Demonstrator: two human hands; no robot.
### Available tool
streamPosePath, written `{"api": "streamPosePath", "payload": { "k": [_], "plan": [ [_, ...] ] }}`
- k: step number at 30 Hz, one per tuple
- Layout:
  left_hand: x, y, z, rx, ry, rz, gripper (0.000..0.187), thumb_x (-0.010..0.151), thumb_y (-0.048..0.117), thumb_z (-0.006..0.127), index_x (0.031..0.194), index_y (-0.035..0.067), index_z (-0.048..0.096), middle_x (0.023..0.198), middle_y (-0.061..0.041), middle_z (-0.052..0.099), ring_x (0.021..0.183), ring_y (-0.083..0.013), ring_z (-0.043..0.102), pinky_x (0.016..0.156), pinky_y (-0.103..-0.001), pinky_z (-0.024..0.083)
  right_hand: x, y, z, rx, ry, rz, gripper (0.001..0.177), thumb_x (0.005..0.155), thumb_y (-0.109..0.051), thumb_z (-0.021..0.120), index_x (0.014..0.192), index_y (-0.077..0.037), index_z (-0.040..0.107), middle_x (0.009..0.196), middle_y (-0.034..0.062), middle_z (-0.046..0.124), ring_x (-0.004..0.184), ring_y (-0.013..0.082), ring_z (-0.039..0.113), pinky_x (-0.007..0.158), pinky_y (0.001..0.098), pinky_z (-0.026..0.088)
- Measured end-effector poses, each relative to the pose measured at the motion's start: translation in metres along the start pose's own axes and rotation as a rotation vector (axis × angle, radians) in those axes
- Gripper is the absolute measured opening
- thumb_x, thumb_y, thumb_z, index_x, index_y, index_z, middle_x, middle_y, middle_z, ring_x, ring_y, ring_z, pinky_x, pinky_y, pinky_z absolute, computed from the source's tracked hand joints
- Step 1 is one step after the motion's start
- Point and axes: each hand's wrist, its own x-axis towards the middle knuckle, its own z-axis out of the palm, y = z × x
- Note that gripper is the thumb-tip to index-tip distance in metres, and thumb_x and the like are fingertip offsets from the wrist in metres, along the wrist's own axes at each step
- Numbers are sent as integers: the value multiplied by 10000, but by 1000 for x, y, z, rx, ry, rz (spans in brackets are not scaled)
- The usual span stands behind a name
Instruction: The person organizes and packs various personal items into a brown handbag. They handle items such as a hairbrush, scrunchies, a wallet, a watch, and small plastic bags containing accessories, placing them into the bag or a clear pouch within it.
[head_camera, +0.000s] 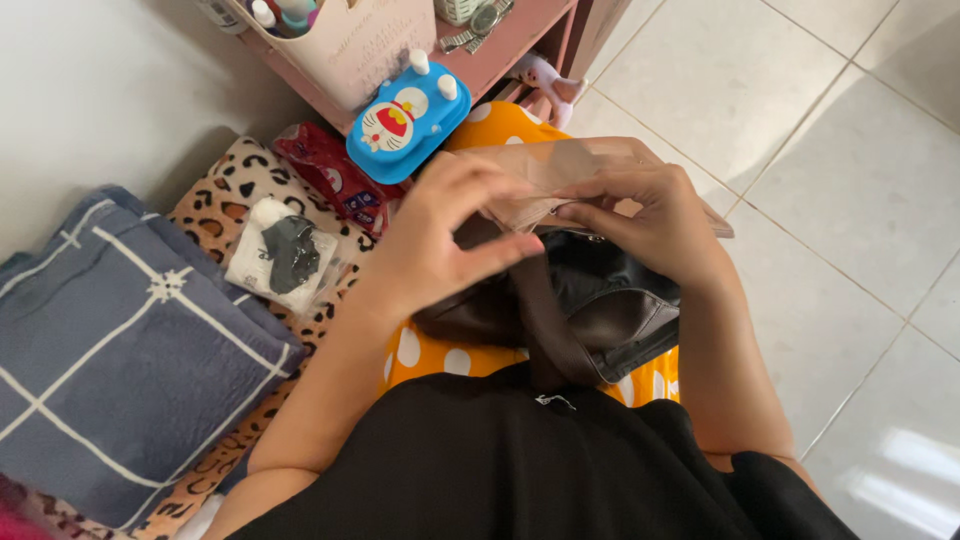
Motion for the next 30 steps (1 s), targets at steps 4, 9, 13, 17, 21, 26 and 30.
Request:
{"api": "streamPosePath", "payload": {
  "k": [4,9,13,17,21,26,30],
  "plan": [
    [5,5,13,-176,42,-94,156,960,121,787,1084,41,736,1060,-90,711,1003,-247,708,893,-322,558,1,-18,7,-53,133,-105,201,835,-82,851,1003,-65,742,933,12,693,830,135,651,737,276,538],
    [8,-3,20,-373,58,-261,124,935,69,769,1038,9,735,997,-80,751,858,-166,729,753,-260,556,1,-30,13,-517,285,-484,248,753,-57,892,959,-144,784,946,4,633,849,205,565,844,394,461],
    [10,-6,20,-360,43,-279,132,910,53,787,1023,-3,748,960,-84,760,819,-145,714,679,-255,524,6,-30,19,-617,299,-509,228,756,-79,879,930,-136,743,942,-14,628,902,205,611,858,393,454],
    [10,-9,19,-485,-5,-311,138,923,63,762,1045,4,739,991,-70,761,797,-107,716,679,-233,561,13,-35,20,-636,271,-568,204,788,-59,845,909,-111,690,964,12,620,938,211,619,900,390,484],
    [13,-12,15,-436,-42,-313,121,905,68,771,1005,6,748,906,-60,747,716,-92,676,630,-235,530,19,-44,13,-669,167,-612,240,728,-130,839,829,-133,621,972,31,633,969,225,651,897,395,486],
    [15,-18,-1,-345,-40,-311,85,918,69,784,965,5,754,814,-60,718,655,-90,603,592,-249,466,12,-35,-13,-831,115,-511,219,759,-125,836,842,-118,634,950,4,646,879,185,629,894,383,469],
    [17,-26,-16,-293,5,-250,86,932,67,785,984,8,751,843,-56,725,676,-94,602,615,-247,465,-12,-14,-56,-921,141,-362,223,774,-123,839,826,-145,624,917,-33,651,877,159,642,943,395,459]
  ]
}}
